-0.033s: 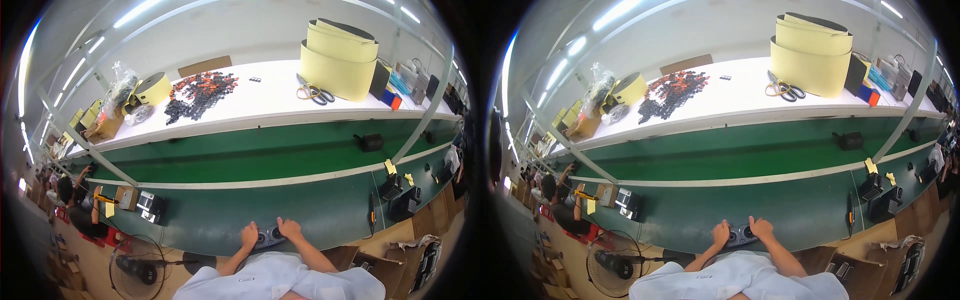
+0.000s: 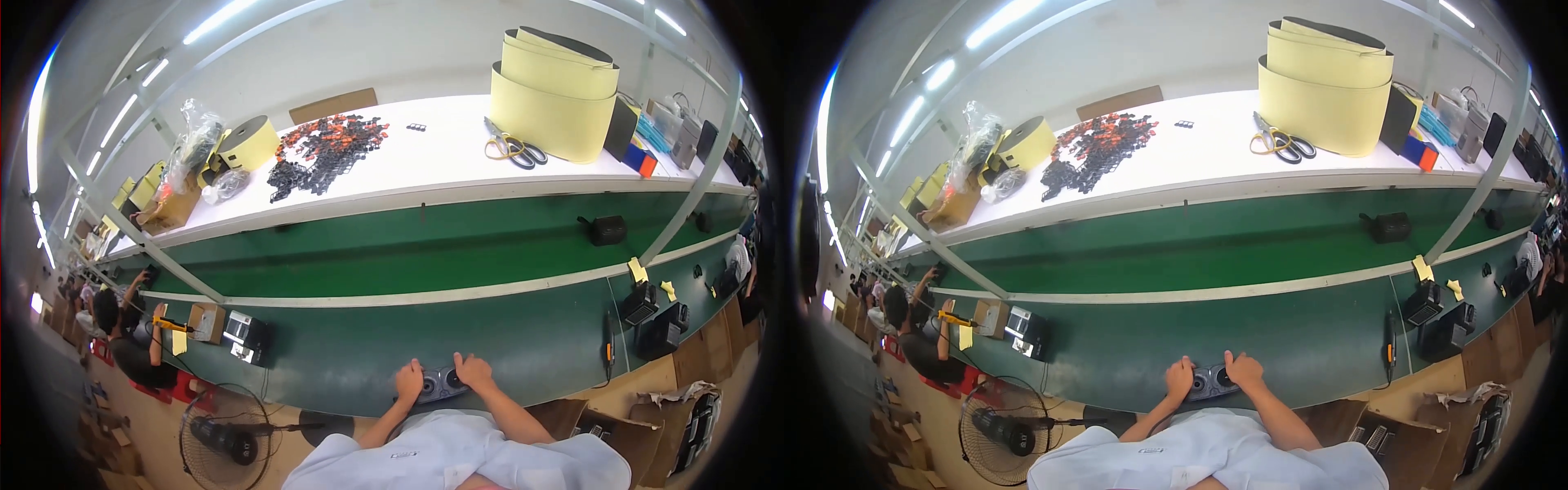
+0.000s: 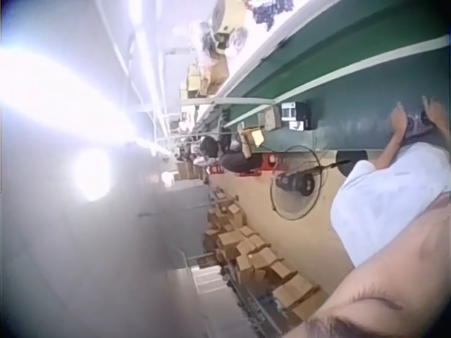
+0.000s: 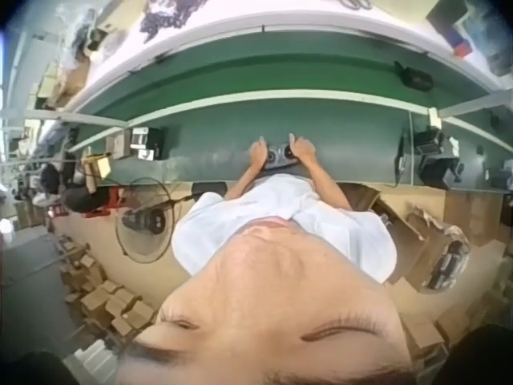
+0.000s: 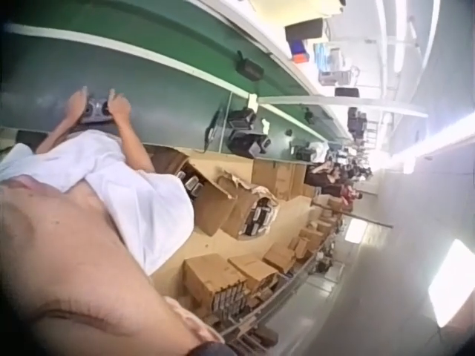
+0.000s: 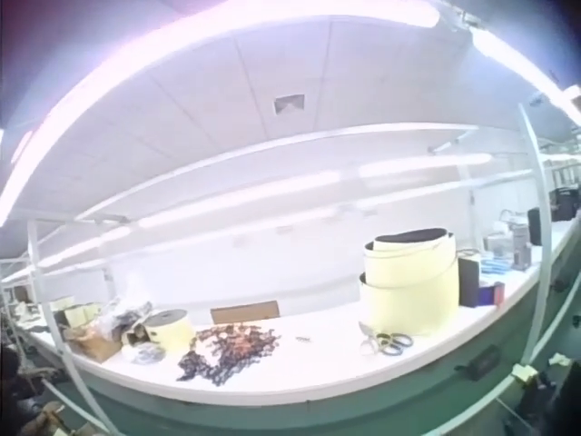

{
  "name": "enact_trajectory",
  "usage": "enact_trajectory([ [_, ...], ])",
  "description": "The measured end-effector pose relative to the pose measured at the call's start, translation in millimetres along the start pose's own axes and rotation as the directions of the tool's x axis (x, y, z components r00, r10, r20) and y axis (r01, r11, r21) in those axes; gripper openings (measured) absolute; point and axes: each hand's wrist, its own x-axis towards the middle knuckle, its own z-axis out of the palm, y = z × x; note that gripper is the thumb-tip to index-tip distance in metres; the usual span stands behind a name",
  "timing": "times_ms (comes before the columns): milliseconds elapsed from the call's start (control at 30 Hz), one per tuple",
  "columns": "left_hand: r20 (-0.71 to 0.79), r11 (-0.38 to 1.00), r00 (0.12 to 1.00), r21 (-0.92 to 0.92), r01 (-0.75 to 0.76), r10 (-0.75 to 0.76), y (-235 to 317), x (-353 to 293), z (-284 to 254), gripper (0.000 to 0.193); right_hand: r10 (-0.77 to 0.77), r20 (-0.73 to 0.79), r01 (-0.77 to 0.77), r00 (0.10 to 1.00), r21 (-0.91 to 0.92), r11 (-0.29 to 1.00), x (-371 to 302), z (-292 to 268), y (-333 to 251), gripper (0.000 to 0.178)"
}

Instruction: Assembling components of an electronic device, including connecting wires and housing parts, at a workshop station.

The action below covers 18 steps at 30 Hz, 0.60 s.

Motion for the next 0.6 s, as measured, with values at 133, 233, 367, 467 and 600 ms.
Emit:
enact_trajectory([
  [133, 0.011, 0.992, 0.995, 0.083, -0.098, 0.097, -2, -2, 7, 0.049, -0.216, -0.226, 0.233, 0.95, 0.052, 0.971, -12, 15, 4, 0.035],
  [233, -0.015, 0.992, 0.998, 0.107, -0.061, 0.063, -3, -1, 10, 0.045, -0.174, -0.314, 0.208, 0.934, 0.078, 0.975, -14, 24, 8, 0.03],
  [367, -0.013, 0.998, 0.999, 0.052, -0.045, 0.046, 8, -4, 1, 0.044, -0.173, -0.29, 0.2, 0.941, 0.067, 0.977, -9, 29, 15, 0.028],
  [467, -0.046, 0.999, 0.998, -0.009, -0.035, 0.035, 7, 2, 2, 0.042, -0.202, -0.308, 0.235, 0.93, 0.074, 0.969, -5, 30, 11, 0.026],
  [600, -0.058, 0.998, 0.996, 0.02, -0.063, 0.064, 8, -5, 5, 0.038, -0.195, -0.298, 0.213, 0.934, 0.028, 0.977, -7, 29, 9, 0.025],
])
